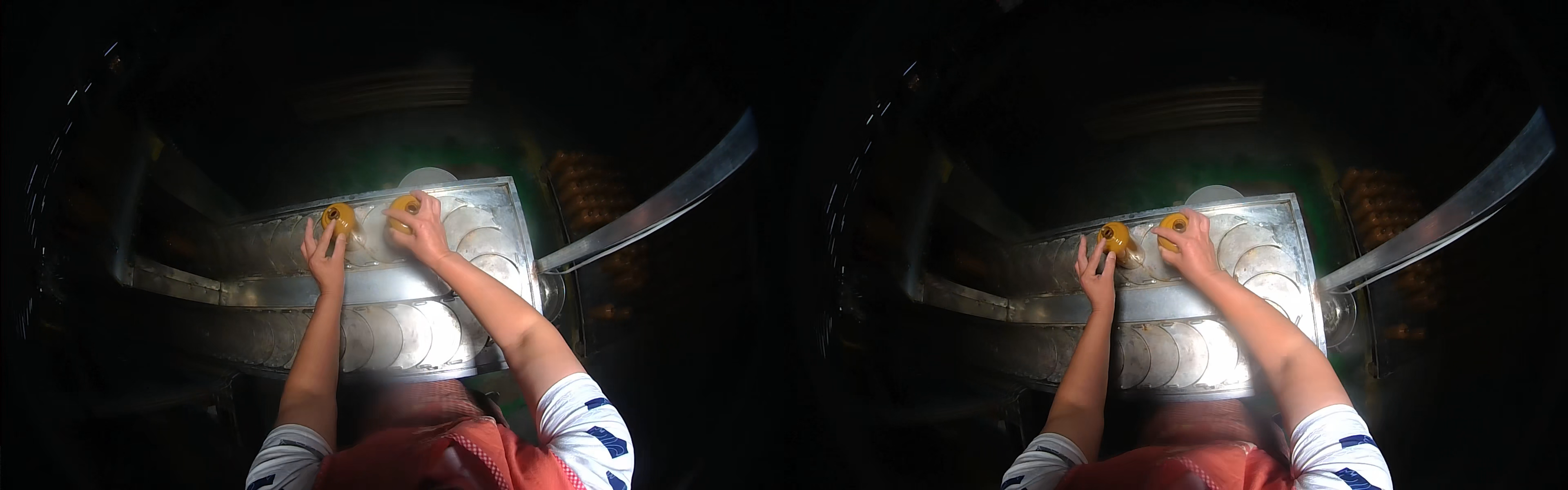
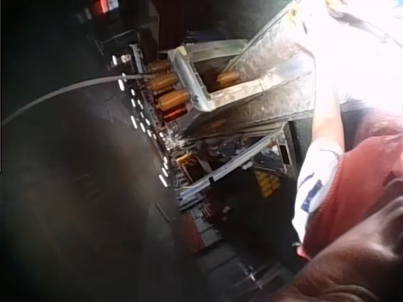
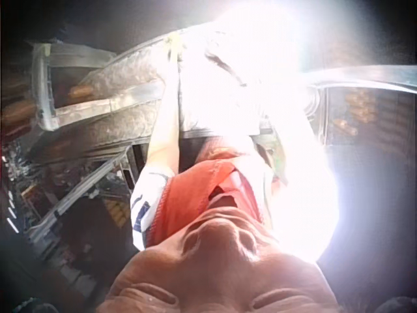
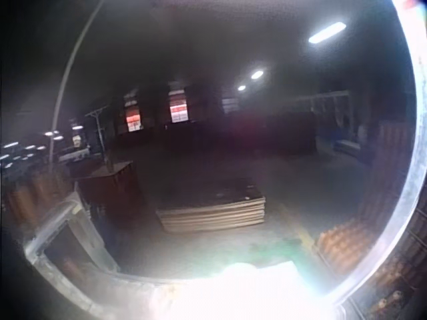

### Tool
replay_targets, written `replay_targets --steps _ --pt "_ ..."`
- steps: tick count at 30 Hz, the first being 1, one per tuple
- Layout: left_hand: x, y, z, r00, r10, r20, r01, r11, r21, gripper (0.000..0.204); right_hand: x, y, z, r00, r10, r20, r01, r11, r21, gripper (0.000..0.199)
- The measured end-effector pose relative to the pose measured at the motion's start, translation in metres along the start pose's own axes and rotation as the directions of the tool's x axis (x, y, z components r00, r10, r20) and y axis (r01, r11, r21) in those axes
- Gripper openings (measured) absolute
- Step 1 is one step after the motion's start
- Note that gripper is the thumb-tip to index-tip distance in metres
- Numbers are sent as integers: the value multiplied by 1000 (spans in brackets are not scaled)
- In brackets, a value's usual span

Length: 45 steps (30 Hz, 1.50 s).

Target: The person repeatedly picks up yellow cylindrical containers from a rack, dips them into a metal pot of liquid, and places them onto a metal tray. The person handles the containers by hand and continues the cycle throughout the clip.

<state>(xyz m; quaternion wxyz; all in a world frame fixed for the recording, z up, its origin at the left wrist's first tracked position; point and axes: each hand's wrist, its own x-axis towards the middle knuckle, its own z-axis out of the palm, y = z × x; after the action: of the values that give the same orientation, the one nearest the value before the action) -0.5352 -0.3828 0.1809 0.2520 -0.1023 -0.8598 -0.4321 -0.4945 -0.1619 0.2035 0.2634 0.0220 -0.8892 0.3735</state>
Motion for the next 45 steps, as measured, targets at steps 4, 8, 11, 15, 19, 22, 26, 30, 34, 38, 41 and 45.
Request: replay_targets --steps 4,8,11,15,19,22,26,30,34,38,41,45 --pt "-66 18 -51 966 -212 147 246 929 -277 32 7 35 37 995 43 93 -32 993 -115 44" --pt "-135 46 -66 874 -358 327 468 799 -378 28 -20 31 5 998 59 26 -58 997 -48 41" --pt "-182 63 -57 792 -339 508 560 735 -383 25 -77 0 -65 995 94 41 -99 987 130 36" --pt "-232 115 -17 679 -236 695 605 716 -349 22 -213 7 -160 971 237 44 -232 870 435 31" --pt "-269 180 26 564 -183 805 643 709 -290 19 -355 44 -238 785 605 -133 -451 706 546 27" --pt "-290 245 67 494 -137 859 658 704 -266 20 -406 58 -313 649 710 -273 -546 685 483 22" --pt "-334 323 114 340 -3 940 691 679 -248 19 -482 99 -387 493 774 -396 -531 629 568 20" --pt "-368 366 188 224 90 970 612 762 -212 18 -530 139 -447 367 798 -479 -557 600 574 21" --pt "-393 391 300 154 177 972 441 868 -228 24 -604 201 -488 279 831 -481 -675 526 518 25" --pt "-416 434 412 160 322 933 133 930 -344 40 -669 221 -514 -67 943 -325 -678 196 708 32" --pt "-460 455 515 93 330 939 -61 943 -326 54 -716 259 -548 -8 928 -371 -821 206 532 43" --pt "-514 510 673 0 351 936 -214 914 -343 61 -701 372 -620 264 872 -412 -960 278 -26 48"
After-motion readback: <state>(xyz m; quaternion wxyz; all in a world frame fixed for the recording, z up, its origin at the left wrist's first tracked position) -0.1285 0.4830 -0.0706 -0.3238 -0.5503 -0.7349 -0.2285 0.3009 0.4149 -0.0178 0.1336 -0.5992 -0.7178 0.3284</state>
